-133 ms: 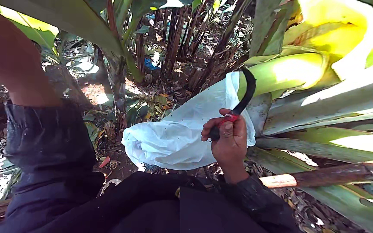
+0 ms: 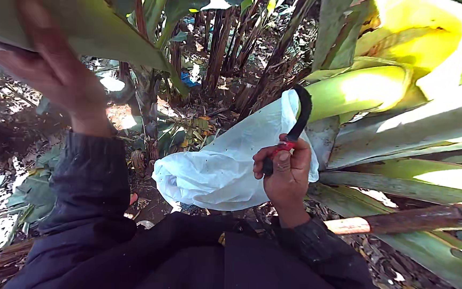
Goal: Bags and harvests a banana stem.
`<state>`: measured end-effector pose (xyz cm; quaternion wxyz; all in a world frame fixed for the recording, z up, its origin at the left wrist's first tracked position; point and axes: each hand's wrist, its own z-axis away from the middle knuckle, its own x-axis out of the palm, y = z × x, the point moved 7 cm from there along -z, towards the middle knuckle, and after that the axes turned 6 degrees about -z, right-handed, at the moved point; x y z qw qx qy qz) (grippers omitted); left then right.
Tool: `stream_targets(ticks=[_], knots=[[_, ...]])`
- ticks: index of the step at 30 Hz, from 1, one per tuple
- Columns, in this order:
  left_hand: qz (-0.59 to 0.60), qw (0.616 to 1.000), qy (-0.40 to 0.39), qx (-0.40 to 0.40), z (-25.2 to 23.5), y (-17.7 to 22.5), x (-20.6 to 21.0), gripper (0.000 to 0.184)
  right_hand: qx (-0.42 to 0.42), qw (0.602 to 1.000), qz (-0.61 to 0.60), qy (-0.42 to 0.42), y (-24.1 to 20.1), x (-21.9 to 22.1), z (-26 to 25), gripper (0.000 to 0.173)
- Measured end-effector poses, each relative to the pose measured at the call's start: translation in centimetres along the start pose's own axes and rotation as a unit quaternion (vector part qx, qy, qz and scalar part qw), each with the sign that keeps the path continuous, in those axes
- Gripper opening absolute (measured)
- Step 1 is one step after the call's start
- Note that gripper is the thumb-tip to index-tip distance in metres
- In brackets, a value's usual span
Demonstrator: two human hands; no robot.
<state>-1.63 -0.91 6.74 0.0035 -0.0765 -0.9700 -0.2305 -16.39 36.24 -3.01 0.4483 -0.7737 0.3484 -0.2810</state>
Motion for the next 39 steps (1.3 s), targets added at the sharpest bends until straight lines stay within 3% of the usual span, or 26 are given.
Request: stream_targets(ticks=[1, 2, 4, 6, 8, 10, 11, 13, 15, 17, 19, 22, 25, 28, 30, 33, 36, 38, 39], knots=[[-0.073, 0.990, -0.107, -0.046, 2.6, -2.3, 2.4, 0.056, 0.008, 1.000, 0.022, -0.008, -0.1, 0.4, 0.0, 0.026], [-0.169, 0.943, -0.264, -0.109, 5.9, -5.0, 4.4, 0.058, 0.029, 0.997, 0.065, -0.028, -0.2, 0.9, 0.0, 0.026], [-0.247, 0.791, -0.522, -0.205, 14.1, -9.8, 5.7, 0.038, 0.107, 0.968, 0.201, -0.103, -0.1, 1.9, -0.1, 0.033], [-0.231, 0.671, -0.661, -0.245, 21.7, -11.9, 3.3, 0.027, 0.172, 0.926, 0.288, -0.175, 0.7, 2.5, 0.0, 0.037], [-0.171, 0.560, -0.760, -0.283, 29.8, -12.0, -1.6, 0.029, 0.187, 0.908, 0.286, -0.242, 1.5, 3.4, 0.7, 0.033], [-0.140, 0.426, -0.817, -0.363, 37.0, -10.6, -7.3, 0.047, 0.179, 0.900, 0.259, -0.302, 2.3, 5.2, 1.3, 0.029], [-0.135, 0.361, -0.818, -0.427, 39.4, -9.3, -10.0, 0.054, 0.171, 0.896, 0.241, -0.331, 2.8, 6.5, 1.5, 0.027], [-0.102, 0.297, -0.757, -0.573, 42.4, -6.4, -14.5, 0.056, 0.157, 0.885, 0.210, -0.385, 4.0, 9.5, 2.1, 0.023], [-0.047, 0.293, -0.673, -0.677, 43.1, -4.0, -16.0, 0.053, 0.146, 0.860, 0.191, -0.450, 5.4, 12.4, 3.2, 0.021], [-0.034, 0.310, -0.658, -0.686, 42.8, -3.5, -15.6, 0.061, 0.150, 0.821, 0.180, -0.521, 6.8, 15.1, 4.7, 0.021], [-0.064, 0.333, -0.699, -0.629, 41.7, -4.0, -14.4, 0.070, 0.163, 0.769, 0.182, -0.590, 7.7, 17.4, 6.4, 0.022], [-0.096, 0.337, -0.780, -0.519, 38.8, -4.4, -12.0, 0.077, 0.150, 0.712, 0.172, -0.665, 8.6, 20.2, 9.3, 0.024], [-0.098, 0.348, -0.811, -0.460, 38.2, -5.2, -10.3, 0.077, 0.157, 0.700, 0.105, -0.689, 8.4, 21.3, 11.3, 0.034], [-0.084, 0.344, -0.827, -0.436, 38.7, -5.2, -8.7, 0.074, 0.276, 0.689, 0.043, -0.669, 8.4, 20.4, 11.5, 0.040], [-0.076, 0.350, -0.846, -0.394, 38.6, -4.6, -7.2, 0.064, 0.302, 0.718, 0.039, -0.626, 8.7, 19.5, 10.8, 0.036], [-0.081, 0.425, -0.854, -0.289, 34.7, -2.9, -3.1, 0.042, 0.185, 0.843, 0.142, -0.485, 9.4, 16.8, 7.6, 0.040], [0.044, 0.516, -0.818, -0.249, 28.7, 2.1, 2.0, 0.026, 0.196, 0.868, 0.201, -0.410, 9.6, 13.1, 4.9, 0.082], [0.184, 0.548, -0.788, -0.213, 25.2, 6.0, 4.9, 0.019, 0.247, 0.876, 0.176, -0.374, 8.5, 10.7, 4.1, 0.092], [0.237, 0.558, -0.772, -0.192, 24.0, 7.3, 6.1, 0.019, 0.284, 0.882, 0.144, -0.348, 7.7, 9.3, 3.9, 0.088]])
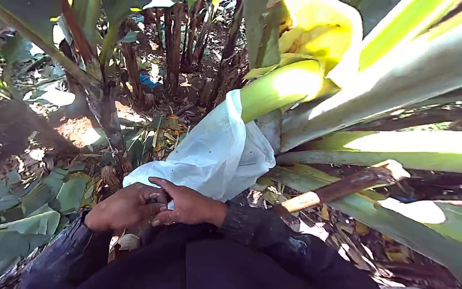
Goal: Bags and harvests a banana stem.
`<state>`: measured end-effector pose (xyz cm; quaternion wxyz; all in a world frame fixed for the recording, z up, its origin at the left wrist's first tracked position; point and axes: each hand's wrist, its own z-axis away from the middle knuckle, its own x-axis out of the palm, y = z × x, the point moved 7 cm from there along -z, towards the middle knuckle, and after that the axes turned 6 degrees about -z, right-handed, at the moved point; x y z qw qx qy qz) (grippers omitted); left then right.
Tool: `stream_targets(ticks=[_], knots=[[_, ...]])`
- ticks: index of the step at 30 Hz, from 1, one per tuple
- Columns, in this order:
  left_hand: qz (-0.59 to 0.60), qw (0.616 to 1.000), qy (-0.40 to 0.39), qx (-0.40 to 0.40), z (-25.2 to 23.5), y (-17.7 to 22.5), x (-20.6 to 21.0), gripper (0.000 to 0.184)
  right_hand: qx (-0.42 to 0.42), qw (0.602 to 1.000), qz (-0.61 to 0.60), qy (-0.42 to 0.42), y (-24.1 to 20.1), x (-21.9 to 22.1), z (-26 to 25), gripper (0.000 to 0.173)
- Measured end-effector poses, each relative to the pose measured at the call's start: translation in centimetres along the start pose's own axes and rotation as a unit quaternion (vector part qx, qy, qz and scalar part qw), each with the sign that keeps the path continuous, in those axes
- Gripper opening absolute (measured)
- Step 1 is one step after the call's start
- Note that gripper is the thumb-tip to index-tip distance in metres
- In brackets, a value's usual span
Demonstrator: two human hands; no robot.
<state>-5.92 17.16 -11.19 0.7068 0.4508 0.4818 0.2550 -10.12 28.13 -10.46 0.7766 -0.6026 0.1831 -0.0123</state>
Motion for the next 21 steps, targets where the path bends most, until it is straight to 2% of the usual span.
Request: stream_targets(ticks=[2, 4, 5, 7, 8, 9, 10, 11, 12, 13, 15, 16, 17, 19, 21], knots=[[0.054, 0.993, 0.009, 0.107, -2.1, 2.2, -0.7, 0.019, 0.031, 0.994, -0.100, 0.035, 0.1, -2.2, 3.0, 0.063], [0.102, 0.978, 0.014, 0.181, -4.1, 3.6, -1.0, 0.020, 0.025, 0.977, -0.184, 0.106, 0.6, -4.7, 6.9, 0.034], [0.109, 0.974, 0.025, 0.196, -5.0, 4.1, -1.3, 0.021, 0.018, 0.964, -0.224, 0.143, 1.3, -6.2, 9.3, 0.030], [0.099, 0.975, 0.096, 0.175, -6.4, 4.1, -2.6, 0.023, 0.004, 0.924, -0.300, 0.235, 3.3, -9.0, 14.9, 0.030], [0.092, 0.974, 0.144, 0.148, -7.0, 4.0, -3.6, 0.025, -0.017, 0.891, -0.343, 0.295, 4.4, -10.3, 17.9, 0.032], [0.085, 0.970, 0.198, 0.116, -7.6, 3.8, -4.6, 0.027, -0.060, 0.842, -0.399, 0.358, 5.4, -11.4, 20.8, 0.032], [0.078, 0.962, 0.248, 0.087, -8.2, 3.8, -5.7, 0.028, -0.119, 0.773, -0.471, 0.410, 5.9, -12.1, 23.3, 0.028], [0.072, 0.954, 0.283, 0.070, -8.9, 4.0, -6.6, 0.029, -0.194, 0.698, -0.542, 0.427, 5.9, -12.7, 25.2, 0.024], [0.061, 0.945, 0.314, 0.061, -9.7, 4.6, -7.3, 0.030, -0.277, 0.653, -0.581, 0.400, 5.1, -13.2, 26.5, 0.028], [0.037, 0.939, 0.337, 0.059, -10.7, 5.6, -7.8, 0.034, -0.339, 0.633, -0.596, 0.361, 4.1, -13.5, 27.2, 0.038], [-0.037, 0.930, 0.360, 0.062, -13.1, 7.9, -8.5, 0.047, -0.398, 0.638, -0.592, 0.288, 2.0, -13.7, 27.3, 0.045], [-0.080, 0.930, 0.354, 0.057, -14.4, 9.0, -8.5, 0.061, -0.400, 0.663, -0.573, 0.270, 1.2, -13.6, 27.0, 0.042], [-0.112, 0.933, 0.339, 0.047, -15.8, 9.9, -8.3, 0.075, -0.378, 0.701, -0.532, 0.287, 0.8, -13.4, 26.7, 0.035], [-0.153, 0.939, 0.306, 0.021, -18.3, 10.8, -7.2, 0.093, -0.256, 0.769, -0.400, 0.429, 1.1, -13.8, 26.0, 0.021], [-0.172, 0.942, 0.288, 0.002, -20.1, 11.2, -6.1, 0.100, -0.064, 0.774, -0.252, 0.577, 2.5, -15.0, 25.1, 0.023]])
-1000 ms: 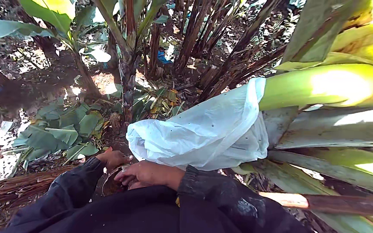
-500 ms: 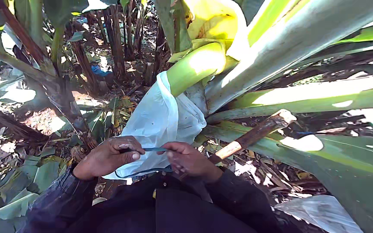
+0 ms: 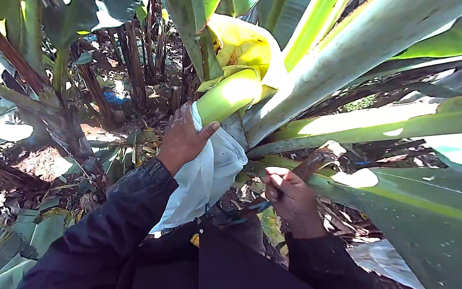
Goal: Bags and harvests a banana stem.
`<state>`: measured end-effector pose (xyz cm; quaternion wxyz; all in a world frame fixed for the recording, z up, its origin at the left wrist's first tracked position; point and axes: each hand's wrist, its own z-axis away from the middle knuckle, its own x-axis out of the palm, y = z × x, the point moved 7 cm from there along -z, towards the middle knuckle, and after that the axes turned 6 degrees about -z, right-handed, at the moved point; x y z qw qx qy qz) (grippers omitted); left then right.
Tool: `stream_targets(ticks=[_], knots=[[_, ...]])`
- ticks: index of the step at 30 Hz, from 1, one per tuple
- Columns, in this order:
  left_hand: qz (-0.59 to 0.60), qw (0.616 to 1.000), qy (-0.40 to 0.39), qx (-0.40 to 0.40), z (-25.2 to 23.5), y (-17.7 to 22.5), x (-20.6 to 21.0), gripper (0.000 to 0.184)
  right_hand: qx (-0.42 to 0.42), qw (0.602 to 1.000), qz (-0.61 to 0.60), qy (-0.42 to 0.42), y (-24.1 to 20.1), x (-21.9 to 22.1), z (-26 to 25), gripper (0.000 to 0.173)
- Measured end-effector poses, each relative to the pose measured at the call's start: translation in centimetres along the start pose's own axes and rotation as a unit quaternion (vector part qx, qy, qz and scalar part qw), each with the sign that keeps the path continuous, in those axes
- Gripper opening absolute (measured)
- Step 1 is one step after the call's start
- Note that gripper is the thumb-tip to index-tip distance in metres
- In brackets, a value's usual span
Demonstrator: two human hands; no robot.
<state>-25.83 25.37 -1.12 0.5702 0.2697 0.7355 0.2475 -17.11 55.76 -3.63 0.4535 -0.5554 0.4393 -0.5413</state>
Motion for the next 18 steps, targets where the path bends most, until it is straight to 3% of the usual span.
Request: stream_targets(ticks=[2, 4, 7, 10, 13, 16, 18], knots=[[0.014, 1.000, -0.009, 0.000, -0.4, 0.0, 0.3, 0.098, 0.039, 0.975, 0.208, 0.069, 1.4, 0.3, -2.4, 0.020], [0.050, 0.997, -0.060, 0.007, -0.6, -0.5, 0.2, 0.094, 0.052, 0.935, 0.341, 0.080, 2.8, 0.6, -5.2, 0.030], [0.092, 0.987, -0.132, 0.012, -0.8, -1.7, -0.9, 0.083, 0.029, 0.880, 0.466, 0.093, 5.5, 0.7, -9.7, 0.045], [0.128, 0.983, -0.130, 0.024, -0.7, -2.1, -2.5, 0.056, 0.069, 0.842, 0.532, 0.062, 8.0, 0.9, -11.5, 0.054], [0.132, 0.990, -0.053, -0.010, -0.6, -3.1, -4.5, 0.024, 0.089, 0.862, 0.498, 0.028, 7.6, 2.3, -11.3, 0.037], [0.095, 0.995, -0.009, -0.041, -1.8, -4.4, -6.4, 0.022, 0.020, 0.904, 0.420, 0.073, 4.4, 3.6, -11.1, 0.025], [0.092, 0.993, 0.029, -0.061, -3.5, -5.0, -8.1, 0.022, -0.016, 0.905, 0.417, 0.090, 1.9, 5.4, -10.9, 0.024]])
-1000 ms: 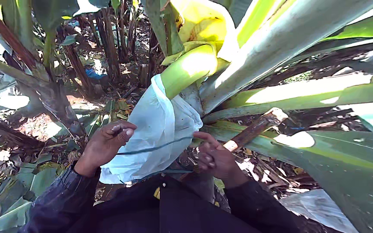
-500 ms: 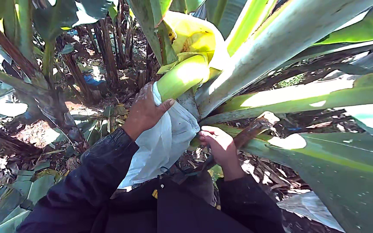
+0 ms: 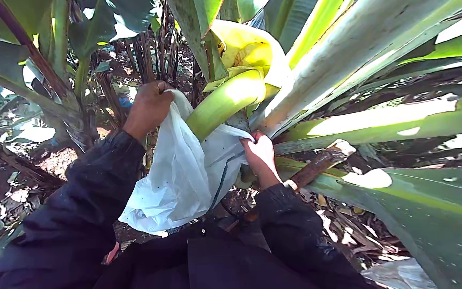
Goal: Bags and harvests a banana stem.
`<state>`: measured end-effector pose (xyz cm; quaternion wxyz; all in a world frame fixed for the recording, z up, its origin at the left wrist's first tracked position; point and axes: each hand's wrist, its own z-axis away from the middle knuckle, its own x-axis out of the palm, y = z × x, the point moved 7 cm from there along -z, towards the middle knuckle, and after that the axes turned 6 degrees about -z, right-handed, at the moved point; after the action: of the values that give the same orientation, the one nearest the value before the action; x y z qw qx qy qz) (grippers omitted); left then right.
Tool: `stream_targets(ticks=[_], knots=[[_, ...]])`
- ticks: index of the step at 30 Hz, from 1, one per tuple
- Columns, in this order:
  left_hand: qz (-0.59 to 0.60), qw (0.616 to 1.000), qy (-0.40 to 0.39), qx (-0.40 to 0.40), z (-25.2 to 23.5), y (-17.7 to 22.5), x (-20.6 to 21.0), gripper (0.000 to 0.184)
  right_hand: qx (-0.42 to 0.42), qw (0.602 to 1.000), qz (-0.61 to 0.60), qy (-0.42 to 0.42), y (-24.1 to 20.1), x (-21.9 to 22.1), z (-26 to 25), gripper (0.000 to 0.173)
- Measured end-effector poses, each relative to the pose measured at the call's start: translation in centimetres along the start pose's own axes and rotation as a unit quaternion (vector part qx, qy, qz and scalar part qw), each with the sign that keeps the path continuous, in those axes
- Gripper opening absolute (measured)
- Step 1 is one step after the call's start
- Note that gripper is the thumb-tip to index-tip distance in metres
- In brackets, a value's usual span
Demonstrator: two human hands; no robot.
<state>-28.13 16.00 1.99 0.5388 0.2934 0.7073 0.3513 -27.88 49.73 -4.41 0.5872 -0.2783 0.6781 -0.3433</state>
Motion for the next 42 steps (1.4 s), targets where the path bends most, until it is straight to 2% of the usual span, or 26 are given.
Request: stream_targets(ticks=[3, 5, 8, 10, 13, 15, 17, 20, 21, 23, 25, 26, 28, 29, 30, 31, 33, 35, 37, 39, 42], knots=[[-0.005, 0.998, 0.064, -0.007, -2.4, 1.3, -3.5, 0.022, -0.045, 0.998, -0.030, 0.017, -4.4, -0.7, 1.1, 0.022], [-0.044, 0.996, 0.075, 0.009, -2.8, 2.9, -4.9, 0.022, -0.089, 0.983, -0.157, 0.041, -5.8, -1.7, 1.8, 0.015], [-0.134, 0.990, 0.002, 0.043, -1.0, 4.9, -4.3, 0.023, -0.192, 0.906, -0.376, 0.036, -8.1, -4.2, 3.9, 0.015], [-0.206, 0.974, -0.065, 0.067, 0.5, 5.1, -2.4, 0.029, -0.270, 0.876, -0.400, -0.020, -9.9, -5.3, 5.6, 0.023], [-0.299, 0.943, -0.114, 0.088, 1.4, 5.7, -1.4, 0.035, -0.315, 0.886, -0.280, -0.192, -12.5, -5.2, 7.6, 0.036], [-0.301, 0.945, -0.078, 0.103, 1.2, 7.4, -3.5, 0.035, -0.316, 0.889, -0.199, -0.266, -13.6, -5.3, 7.8, 0.057], [-0.292, 0.946, -0.014, 0.139, 1.3, 9.4, -6.3, 0.030, -0.322, 0.910, -0.093, -0.243, -14.1, -6.0, 7.7, 0.065], [-0.302, 0.936, 0.034, 0.178, 2.8, 11.8, -8.2, 0.024, -0.352, 0.926, 0.109, -0.085, -15.2, -7.4, 7.7, 0.043], [-0.304, 0.933, 0.040, 0.187, 3.5, 12.2, -8.2, 0.026, -0.355, 0.921, 0.148, -0.063, -15.4, -7.6, 7.9, 0.037], [-0.300, 0.932, 0.050, 0.196, 4.6, 12.1, -8.1, 0.028, -0.361, 0.915, 0.166, -0.074, -15.6, -7.9, 8.5, 0.036], [-0.275, 0.942, 0.047, 0.187, 5.2, 11.4, -7.8, 0.024, -0.368, 0.916, 0.081, -0.139, -15.2, -8.0, 8.7, 0.038], [-0.259, 0.948, 0.039, 0.178, 5.4, 11.0, -7.6, 0.023, -0.363, 0.905, -0.014, -0.220, -15.0, -7.6, 8.5, 0.041], [-0.221, 0.961, 0.005, 0.165, 5.6, 10.1, -6.8, 0.020, -0.327, 0.838, -0.185, -0.395, -14.9, -5.9, 7.9, 0.049], [-0.205, 0.965, -0.015, 0.161, 5.7, 9.7, -6.3, 0.019, -0.321, 0.814, -0.201, -0.440, -15.0, -5.2, 7.8, 0.052], [-0.191, 0.969, -0.031, 0.156, 5.7, 9.4, -5.9, 0.018, -0.328, 0.812, -0.174, -0.451, -15.2, -4.8, 7.7, 0.055], [-0.181, 0.971, -0.041, 0.151, 5.6, 9.2, -5.8, 0.019, -0.352, 0.828, -0.106, -0.424, -15.6, -4.7, 7.7, 0.057], [-0.171, 0.974, -0.044, 0.144, 5.3, 8.5, -6.3, 0.020, -0.413, 0.864, 0.090, -0.275, -16.6, -4.9, 7.5, 0.054], [-0.146, 0.979, -0.047, 0.132, 4.8, 7.6, -7.0, 0.025, -0.444, 0.864, 0.168, -0.167, -17.6, -4.5, 7.2, 0.040], [-0.102, 0.985, -0.055, 0.128, 4.7, 7.1, -7.3, 0.033, -0.471, 0.858, 0.161, -0.124, -18.2, -3.6, 6.9, 0.026], [-0.069, 0.985, -0.056, 0.144, 5.2, 8.0, -7.2, 0.041, -0.501, 0.849, 0.127, -0.109, -19.3, -2.4, 6.9, 0.020], [-0.082, 0.974, -0.035, 0.207, 7.2, 10.7, -6.9, 0.037, -0.566, 0.813, 0.037, -0.130, -21.2, -0.2, 7.4, 0.019]])
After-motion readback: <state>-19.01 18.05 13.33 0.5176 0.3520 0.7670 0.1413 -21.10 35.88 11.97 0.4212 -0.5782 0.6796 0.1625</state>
